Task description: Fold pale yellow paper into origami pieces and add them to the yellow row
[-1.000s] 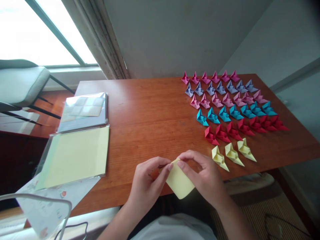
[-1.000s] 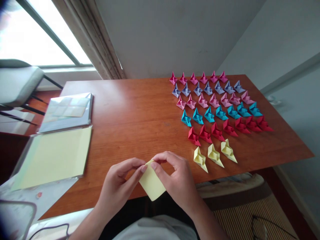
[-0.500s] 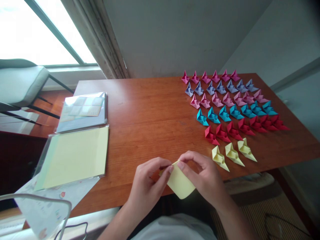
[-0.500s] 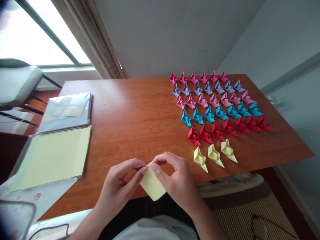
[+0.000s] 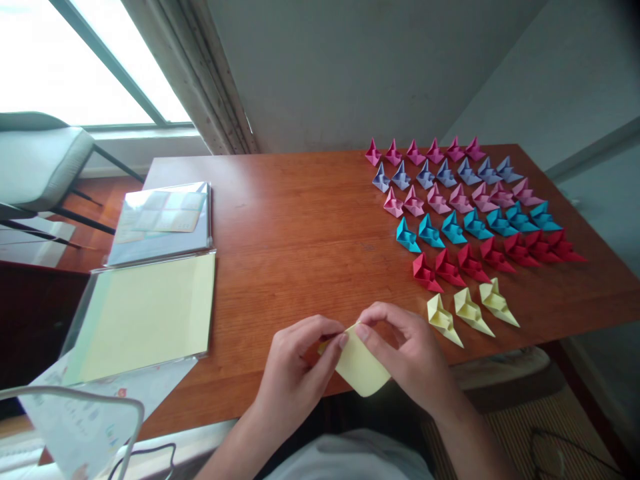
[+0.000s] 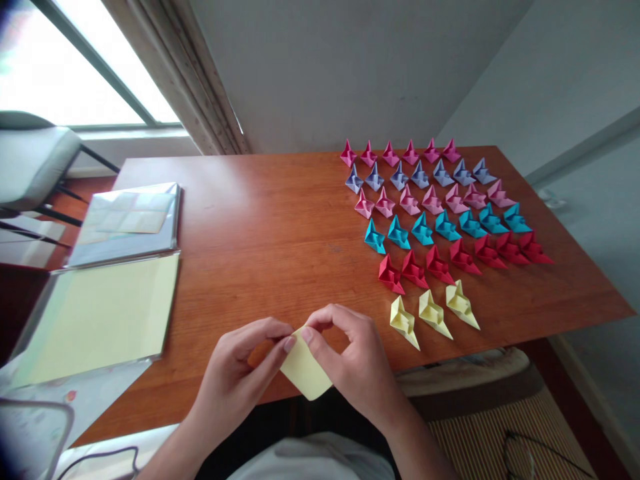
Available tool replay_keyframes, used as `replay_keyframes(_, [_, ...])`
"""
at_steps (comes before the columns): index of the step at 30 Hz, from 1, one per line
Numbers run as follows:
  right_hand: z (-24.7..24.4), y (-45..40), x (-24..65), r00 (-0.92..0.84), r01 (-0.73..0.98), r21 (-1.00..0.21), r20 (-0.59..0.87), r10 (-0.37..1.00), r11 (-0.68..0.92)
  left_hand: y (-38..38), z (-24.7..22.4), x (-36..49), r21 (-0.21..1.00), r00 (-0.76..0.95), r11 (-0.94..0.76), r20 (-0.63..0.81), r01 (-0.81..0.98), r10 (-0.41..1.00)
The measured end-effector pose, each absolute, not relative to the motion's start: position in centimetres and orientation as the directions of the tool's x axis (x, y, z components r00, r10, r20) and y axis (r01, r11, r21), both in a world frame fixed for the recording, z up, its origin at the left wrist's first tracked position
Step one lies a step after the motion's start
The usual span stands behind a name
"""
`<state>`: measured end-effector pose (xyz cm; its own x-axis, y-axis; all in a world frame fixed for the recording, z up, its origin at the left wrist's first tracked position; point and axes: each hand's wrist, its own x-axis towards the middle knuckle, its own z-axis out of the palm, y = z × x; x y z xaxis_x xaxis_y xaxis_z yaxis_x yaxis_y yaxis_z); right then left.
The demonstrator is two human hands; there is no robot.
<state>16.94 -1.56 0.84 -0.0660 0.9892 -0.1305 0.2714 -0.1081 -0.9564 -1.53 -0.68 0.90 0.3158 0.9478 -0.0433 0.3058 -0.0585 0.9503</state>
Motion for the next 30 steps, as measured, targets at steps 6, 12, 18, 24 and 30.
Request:
replay_keyframes(6, [1.7, -1.2, 16.8, -0.087, 0.283, -0.952, -0.148, 0.985, -0.118, -0.5, 1.0, -1.6, 0.951, 0.317, -0.047, -0.055, 0.305, 0.947])
replay_keyframes(12, [1.4, -1.2, 17.0, -0.107, 0.313, -0.945, -0.135, 0.985, -0.096, -0.4, 0.9, -1.8, 0.948, 0.333, -0.066, -0.043, 0.311, 0.942])
replay_keyframes(18, [1.3, -1.0, 17.7, -0.187, 0.385, -0.923, -0.081, 0.979, -0.003, -0.2, 0.7, -1.7, 0.959, 0.294, -0.004, -0.084, 0.285, 0.952])
replay_keyframes(24, [1.1, -1.5, 17.5, -0.047, 0.273, -0.962, -0.003, 0.999, 0.01, -0.5, 0.6, -1.3, 0.915, 0.159, 0.378, -0.356, -0.139, 0.921])
replay_keyframes(30, [0.9, -2.0, 17.2, 0.006, 0.261, -0.963, 0.072, 0.997, 0.068, -0.7, 0.8, -0.9, 0.83, 0.126, 0.47, -0.454, -0.299, 0.882])
